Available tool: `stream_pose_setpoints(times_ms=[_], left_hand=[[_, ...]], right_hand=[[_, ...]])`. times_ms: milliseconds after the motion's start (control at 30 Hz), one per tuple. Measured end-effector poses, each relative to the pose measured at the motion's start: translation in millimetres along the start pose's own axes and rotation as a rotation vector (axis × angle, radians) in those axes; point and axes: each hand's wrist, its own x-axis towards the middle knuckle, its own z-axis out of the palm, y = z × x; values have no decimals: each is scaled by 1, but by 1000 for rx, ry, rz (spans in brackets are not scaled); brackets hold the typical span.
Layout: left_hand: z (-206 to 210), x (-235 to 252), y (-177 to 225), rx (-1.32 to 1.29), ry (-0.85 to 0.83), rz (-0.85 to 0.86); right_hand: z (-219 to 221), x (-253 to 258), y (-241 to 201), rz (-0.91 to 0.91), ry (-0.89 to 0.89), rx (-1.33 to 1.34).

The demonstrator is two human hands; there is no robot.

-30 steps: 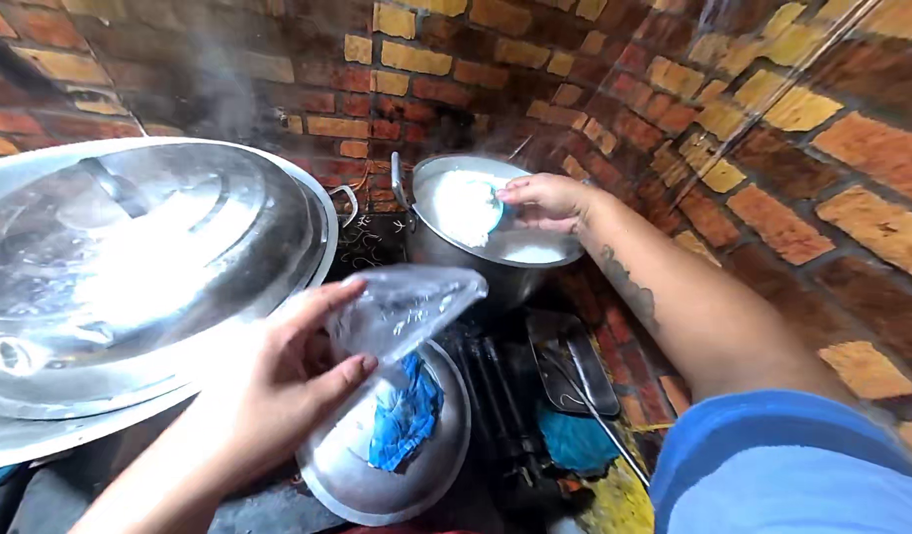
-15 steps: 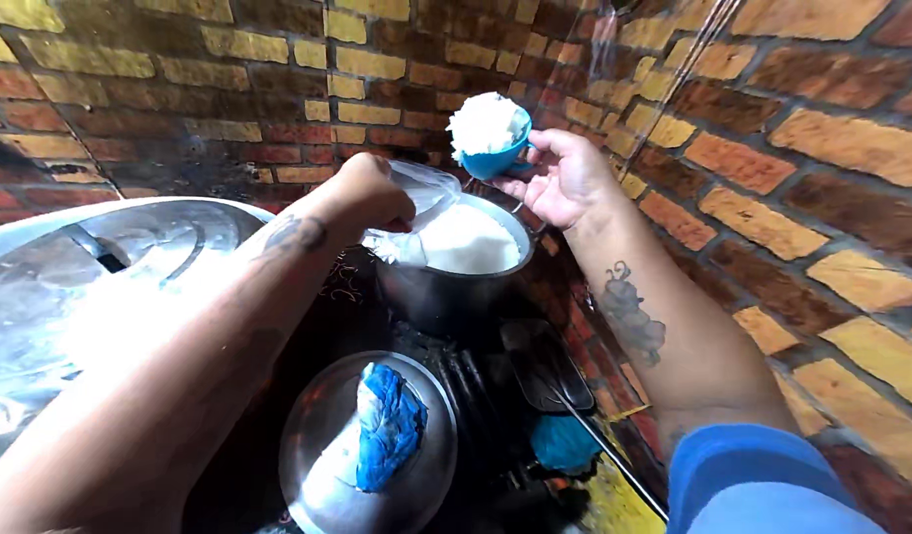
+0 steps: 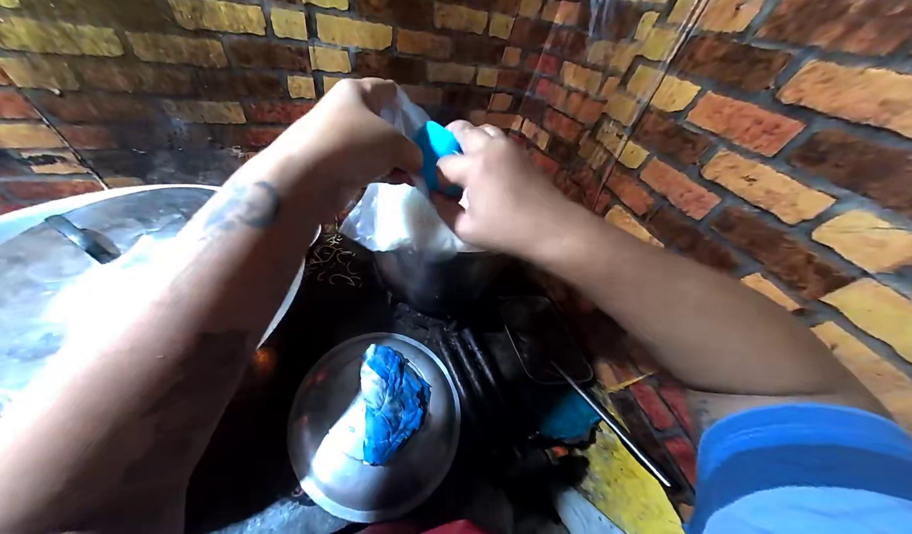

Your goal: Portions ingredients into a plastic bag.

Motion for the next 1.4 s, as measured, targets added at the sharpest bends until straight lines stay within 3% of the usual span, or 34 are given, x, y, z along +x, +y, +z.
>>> stream_pose_setpoints(times_ms=[100,200,233,333,433,567,667,800,1000,1133,1300,1400], left_hand=[[-18,-13,-12,-89,-43,-35],[-33,-38,-28,-149,-94,-23],[-36,-49,-34,-153,-106,-22],[-36,-82,-56,-156,-89,-47],[-29,-115,-82,-253,-19,-143],[-21,-151,-108,-349,-52,-166],[-12,-169,-120,-402,-59,-128],[-7,-182,-128,-463,-54,-119],[-1,-191,-133,-463,-25,-150],[-5,-196,-136,-475,-14,-141],[-4,-199,-135,-507,-49,-144],[-6,-202,-136,-513,-71,-129]], right_hand=[[-20,13,27,-61,115,390],[-19,33,60,268,113,932],[-5,41,74,386,87,956],[61,67,115,565,-105,637],[115,91,137,519,-239,331],[149,118,141,416,-290,132],[156,126,122,340,-376,82],[142,126,97,105,-496,128],[155,135,102,280,-437,40],[138,128,82,-28,-541,61],[150,141,113,250,-428,-52],[162,136,96,152,-486,-52]])
